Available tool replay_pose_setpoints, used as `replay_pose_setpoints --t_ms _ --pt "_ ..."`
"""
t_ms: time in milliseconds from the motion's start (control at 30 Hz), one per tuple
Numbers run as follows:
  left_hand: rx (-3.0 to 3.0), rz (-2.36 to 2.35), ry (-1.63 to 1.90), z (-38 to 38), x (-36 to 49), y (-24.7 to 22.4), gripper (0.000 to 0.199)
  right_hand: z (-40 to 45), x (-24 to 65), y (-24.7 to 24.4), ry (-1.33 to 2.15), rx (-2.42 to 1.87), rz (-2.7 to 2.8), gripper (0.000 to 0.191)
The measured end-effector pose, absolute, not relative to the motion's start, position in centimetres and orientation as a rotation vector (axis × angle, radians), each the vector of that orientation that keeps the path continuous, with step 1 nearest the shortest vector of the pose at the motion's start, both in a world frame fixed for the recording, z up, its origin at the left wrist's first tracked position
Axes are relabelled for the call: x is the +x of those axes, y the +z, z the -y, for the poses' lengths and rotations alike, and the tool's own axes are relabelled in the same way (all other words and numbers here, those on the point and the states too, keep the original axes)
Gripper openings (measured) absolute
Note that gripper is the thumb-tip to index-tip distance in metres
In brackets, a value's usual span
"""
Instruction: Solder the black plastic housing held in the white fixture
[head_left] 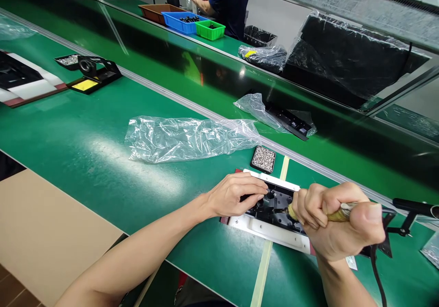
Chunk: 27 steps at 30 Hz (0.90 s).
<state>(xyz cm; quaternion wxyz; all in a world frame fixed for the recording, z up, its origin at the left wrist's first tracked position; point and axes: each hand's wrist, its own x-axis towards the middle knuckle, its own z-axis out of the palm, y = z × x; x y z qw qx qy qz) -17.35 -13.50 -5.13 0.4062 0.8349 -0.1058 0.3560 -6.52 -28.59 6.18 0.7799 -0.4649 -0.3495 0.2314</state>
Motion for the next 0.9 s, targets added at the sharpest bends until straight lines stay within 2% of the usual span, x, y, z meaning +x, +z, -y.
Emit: replay_pose_setpoints --t_ms 900 --pt "2.114 0.256 0.873 13.52 -17.40 -5.17 0.018 28.98 -6.40 6.02 0.532 -1.005 0.776 0.051"
